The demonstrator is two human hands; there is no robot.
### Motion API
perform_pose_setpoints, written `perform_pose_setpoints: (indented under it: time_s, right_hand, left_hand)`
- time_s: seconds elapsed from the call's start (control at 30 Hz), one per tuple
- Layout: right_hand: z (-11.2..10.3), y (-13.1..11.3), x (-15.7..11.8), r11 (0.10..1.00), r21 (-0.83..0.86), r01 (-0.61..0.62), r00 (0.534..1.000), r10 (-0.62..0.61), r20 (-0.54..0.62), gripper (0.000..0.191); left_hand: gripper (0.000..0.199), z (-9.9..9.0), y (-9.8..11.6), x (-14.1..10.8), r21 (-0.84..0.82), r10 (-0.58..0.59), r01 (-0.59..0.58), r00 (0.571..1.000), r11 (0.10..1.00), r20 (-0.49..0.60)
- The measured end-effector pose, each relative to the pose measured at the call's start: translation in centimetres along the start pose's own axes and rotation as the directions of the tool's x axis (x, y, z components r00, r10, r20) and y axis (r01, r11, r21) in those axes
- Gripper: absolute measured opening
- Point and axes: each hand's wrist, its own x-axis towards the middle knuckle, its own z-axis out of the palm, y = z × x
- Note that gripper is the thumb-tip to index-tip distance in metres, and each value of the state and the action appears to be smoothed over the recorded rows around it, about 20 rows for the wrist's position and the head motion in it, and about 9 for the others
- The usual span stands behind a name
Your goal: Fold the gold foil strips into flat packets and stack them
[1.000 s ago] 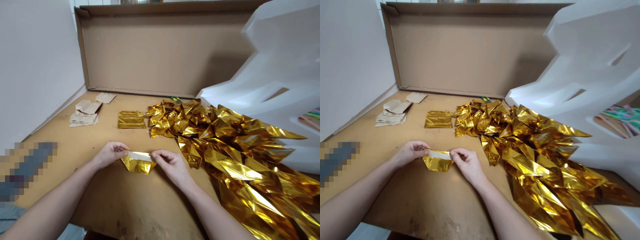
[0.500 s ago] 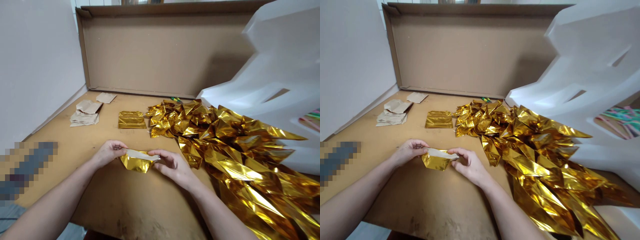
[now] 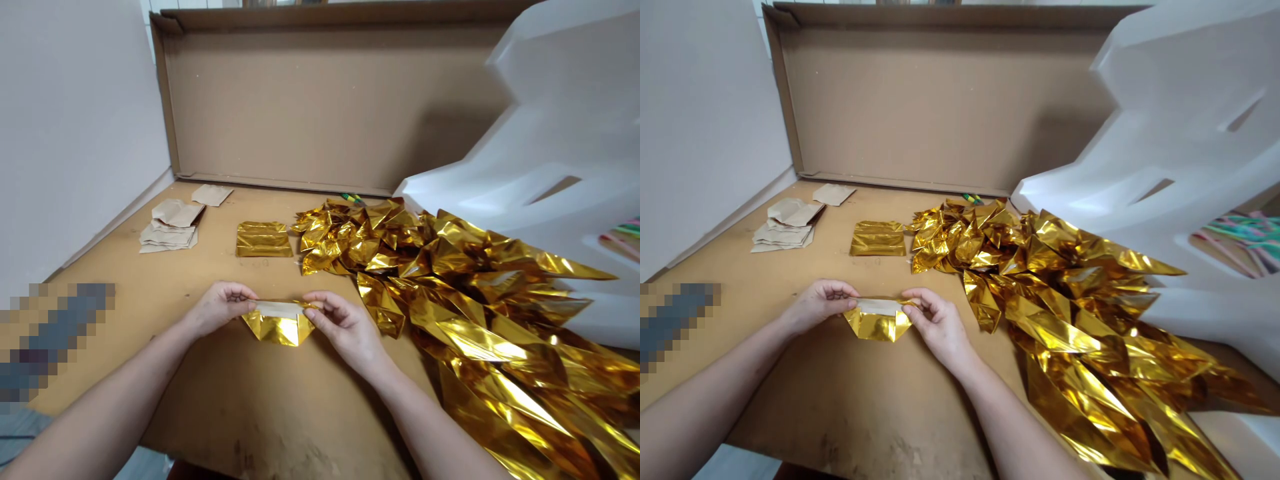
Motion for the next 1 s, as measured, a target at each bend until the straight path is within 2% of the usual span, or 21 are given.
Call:
perform_pose_setpoints:
  time_s: [0.07, 0.23, 0.43, 0.7, 1.0]
  right_hand:
    - [-0.07, 0.13, 0.02, 1.0, -0.002, 0.015, 1.0, -0.015, -0.003, 0.03]
    - [-0.18, 0.07, 0.1, 0.997, -0.024, 0.075, 0.997, -0.075, -0.006, 0.016]
    - [-0.2, -0.14, 0.09, 0.988, -0.058, 0.143, 0.99, -0.144, -0.011, 0.015]
    - [-0.21, -0.4, -0.11, 0.907, -0.233, 0.352, 0.929, -0.369, -0.036, 0.017]
    - [-0.35, -0.5, -0.21, 0.873, -0.279, 0.399, 0.905, -0.424, -0.03, 0.016]
  left_hand:
    - [0.028, -0.03, -0.11, 0.0, 0.004, 0.011, -0.011, 1.0, 1.0, -0.004]
    - [0.027, -0.05, -0.25, -0.09, 0.028, 0.053, -0.053, 0.999, 0.998, 0.006]
    - [0.024, 0.09, 0.01, -0.22, 0.052, 0.065, -0.067, 0.998, 0.996, 0.024]
    - [0.03, -0.01, -0.12, -0.34, 0.078, 0.039, -0.044, 0.997, 0.996, 0.062]
    - [0.04, -0.17, -0.01, -0.51, 0.028, 0.014, -0.017, 0.994, 0.999, 0.11]
